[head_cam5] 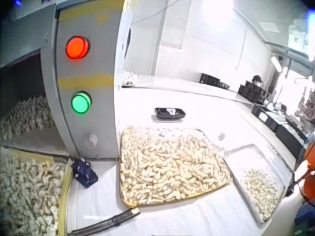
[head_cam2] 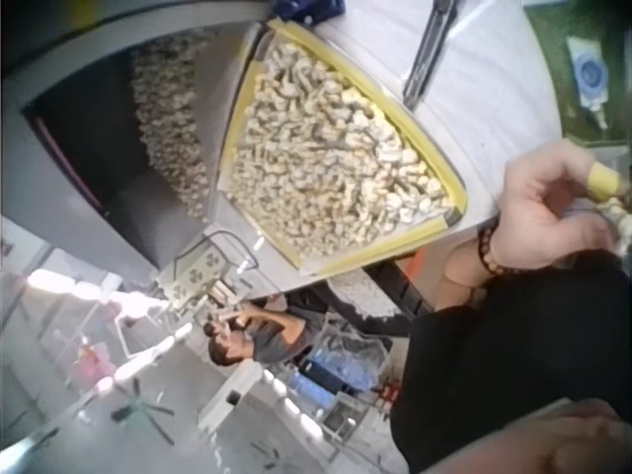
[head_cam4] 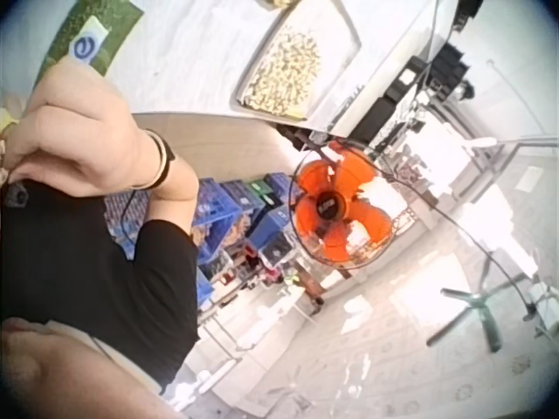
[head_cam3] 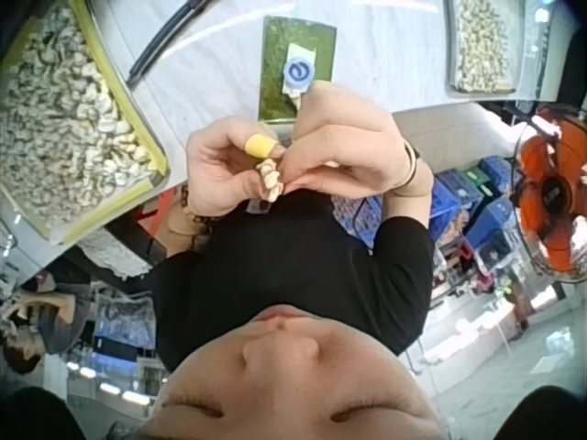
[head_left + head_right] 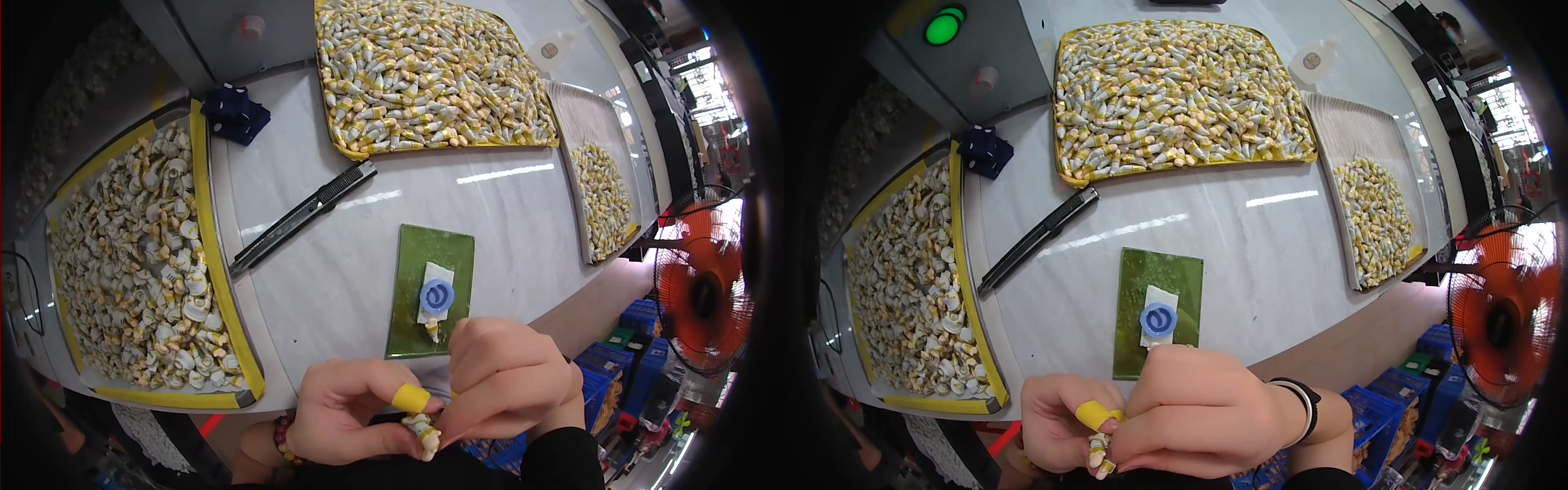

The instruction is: The person repeatedly picks small white and yellow components from a tray, applies glue from a tube to a small white base, and attaches the yellow component to form a decorative item. They place the finished items into a yellow tray on the left. The process is repetitive and performed one at a time.

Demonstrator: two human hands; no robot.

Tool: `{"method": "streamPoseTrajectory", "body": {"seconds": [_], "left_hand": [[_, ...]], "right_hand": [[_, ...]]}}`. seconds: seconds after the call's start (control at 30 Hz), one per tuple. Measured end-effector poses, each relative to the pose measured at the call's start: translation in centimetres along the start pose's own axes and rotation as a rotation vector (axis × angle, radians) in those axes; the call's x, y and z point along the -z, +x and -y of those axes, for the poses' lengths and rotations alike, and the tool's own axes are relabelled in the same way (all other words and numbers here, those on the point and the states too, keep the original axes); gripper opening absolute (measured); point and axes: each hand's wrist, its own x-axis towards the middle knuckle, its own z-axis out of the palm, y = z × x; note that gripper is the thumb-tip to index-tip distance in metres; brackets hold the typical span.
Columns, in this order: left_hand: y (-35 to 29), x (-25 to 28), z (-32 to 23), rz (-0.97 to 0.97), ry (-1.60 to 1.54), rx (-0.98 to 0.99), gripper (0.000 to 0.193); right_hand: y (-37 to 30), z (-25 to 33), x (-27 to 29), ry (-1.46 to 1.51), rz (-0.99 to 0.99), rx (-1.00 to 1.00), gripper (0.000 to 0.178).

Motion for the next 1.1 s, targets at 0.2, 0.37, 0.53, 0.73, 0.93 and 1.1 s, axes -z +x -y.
{"method": "streamPoseTrajectory", "body": {"seconds": [0.2,0.37,0.53,0.73,0.93,1.1], "left_hand": [[-0.5,-0.1,-3.5,0.063,0.603,0.096,0.025],[-2.5,-0.9,-11.8,-0.125,1.574,-0.239,0.027],[-2.0,-1.3,-19.4,-0.194,2.236,0.203,0.033],[5.9,7.5,-27.2,-0.550,2.346,-0.095,0.038],[12.2,17.2,-32.1,-0.485,2.595,0.143,0.038],[13.6,22.5,-33.6,-0.391,2.663,0.068,0.036]], "right_hand": [[0.8,1.2,0.0,-0.149,0.108,-0.025,0.011],[-0.4,2.3,0.8,-0.260,-0.012,0.010,0.016],[-1.8,2.2,1.1,-0.295,-0.116,-0.052,0.018],[-2.5,2.7,1.2,-0.415,-0.069,-0.055,0.019],[-5.4,4.5,3.2,-0.534,-0.168,-0.121,0.019],[-7.2,6.5,6.8,-0.626,-0.137,-0.166,0.016]]}}
